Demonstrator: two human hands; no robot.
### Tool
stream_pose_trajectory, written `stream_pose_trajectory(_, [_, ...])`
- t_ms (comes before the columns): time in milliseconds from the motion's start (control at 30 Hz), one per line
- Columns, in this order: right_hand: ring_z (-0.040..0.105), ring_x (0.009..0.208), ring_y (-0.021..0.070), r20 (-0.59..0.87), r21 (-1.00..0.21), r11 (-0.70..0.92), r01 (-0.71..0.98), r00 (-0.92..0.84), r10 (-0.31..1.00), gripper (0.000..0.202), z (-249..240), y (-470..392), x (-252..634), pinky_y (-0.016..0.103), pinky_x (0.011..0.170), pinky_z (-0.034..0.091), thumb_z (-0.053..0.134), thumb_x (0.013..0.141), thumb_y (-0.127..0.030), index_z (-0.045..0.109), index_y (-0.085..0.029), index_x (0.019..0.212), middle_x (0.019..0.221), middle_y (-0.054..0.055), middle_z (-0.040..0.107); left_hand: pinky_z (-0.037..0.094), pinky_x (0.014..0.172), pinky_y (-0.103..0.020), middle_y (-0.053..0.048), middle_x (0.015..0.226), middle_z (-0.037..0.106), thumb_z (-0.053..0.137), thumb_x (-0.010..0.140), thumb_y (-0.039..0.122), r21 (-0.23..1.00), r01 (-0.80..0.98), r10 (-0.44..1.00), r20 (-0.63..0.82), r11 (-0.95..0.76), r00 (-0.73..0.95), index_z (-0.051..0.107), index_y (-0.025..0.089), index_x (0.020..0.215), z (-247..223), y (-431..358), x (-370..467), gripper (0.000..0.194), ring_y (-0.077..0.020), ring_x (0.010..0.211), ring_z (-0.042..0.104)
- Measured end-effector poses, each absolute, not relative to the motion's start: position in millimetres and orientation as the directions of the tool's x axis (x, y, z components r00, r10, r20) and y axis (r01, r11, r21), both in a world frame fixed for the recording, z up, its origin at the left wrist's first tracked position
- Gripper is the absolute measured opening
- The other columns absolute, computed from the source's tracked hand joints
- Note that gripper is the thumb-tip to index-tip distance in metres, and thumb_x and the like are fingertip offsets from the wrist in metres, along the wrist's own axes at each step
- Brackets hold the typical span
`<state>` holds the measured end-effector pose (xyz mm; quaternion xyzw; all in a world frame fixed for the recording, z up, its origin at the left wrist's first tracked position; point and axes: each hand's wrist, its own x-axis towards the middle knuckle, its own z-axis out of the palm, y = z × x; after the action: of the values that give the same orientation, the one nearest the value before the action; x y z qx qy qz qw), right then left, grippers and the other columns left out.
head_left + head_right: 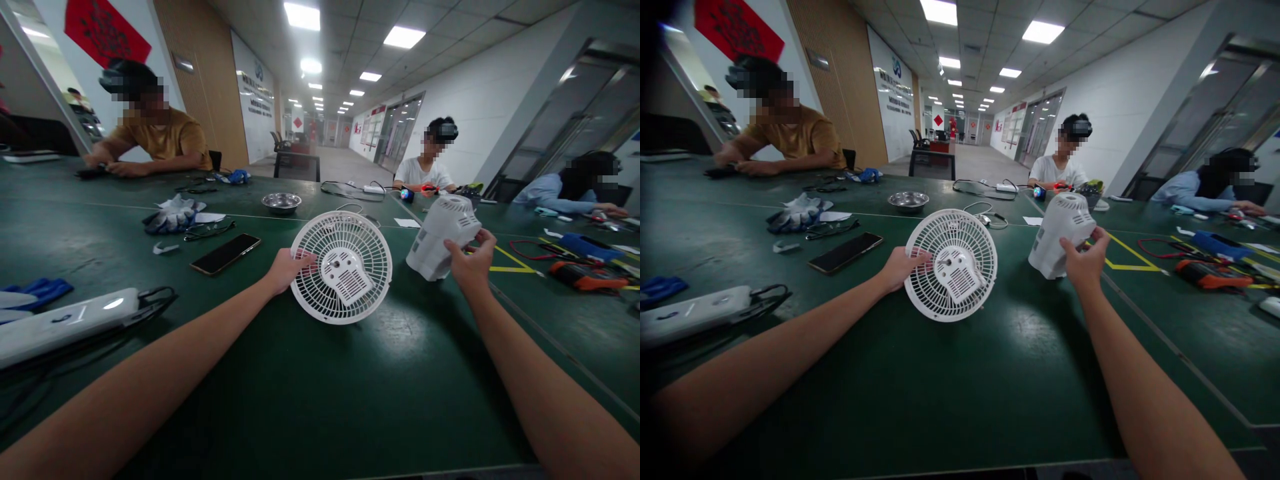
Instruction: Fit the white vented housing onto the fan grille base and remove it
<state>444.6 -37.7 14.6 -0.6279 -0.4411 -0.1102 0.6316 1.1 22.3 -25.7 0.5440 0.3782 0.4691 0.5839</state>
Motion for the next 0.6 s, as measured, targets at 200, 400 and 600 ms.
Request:
stream_pose_trajectory(200, [0.060,0.110,0.0300,0.816,-0.545,0.188,0.817,0.466,0.342,0.078,23,-47,432,0.049,0.097,0.048,0.081,0.066,-0.041,0.049,-0.018,0.134,0.132,0.015,0.058,0.060,0.073,-0.036,-0.007,0.081,0.077,0.081,0.078,0.023,0.991,-0.130,0.957,0.080,-0.045,0.280,0.075,0.013,0.089,-23,21,1,0.016,-0.0199,0.072,0.072])
stream_pose_trajectory(400, [0.061,0.111,0.0299,0.824,-0.480,0.203,0.853,0.359,0.439,0.084,29,-60,383,0.044,0.090,0.050,0.079,0.071,-0.049,0.044,-0.018,0.141,0.134,0.016,0.058,0.059,0.075,-0.037,-0.007,0.083,0.077,0.078,0.080,0.020,0.994,-0.104,0.960,0.063,-0.036,0.274,0.075,0.013,0.089,-14,13,2,0.011,-0.0201,0.074,0.072])
stream_pose_trajectory(600, [0.065,0.086,0.0251,0.620,-0.536,0.180,0.825,0.240,0.747,0.077,0,-47,338,0.044,0.086,0.053,0.075,0.070,-0.060,0.055,-0.017,0.131,0.121,0.014,0.069,0.059,0.077,-0.037,-0.006,0.082,0.076,0.079,0.081,0.020,0.992,-0.125,0.958,0.063,-0.028,0.279,0.075,0.013,0.089,-16,14,2,0.012,-0.0194,0.074,0.072])
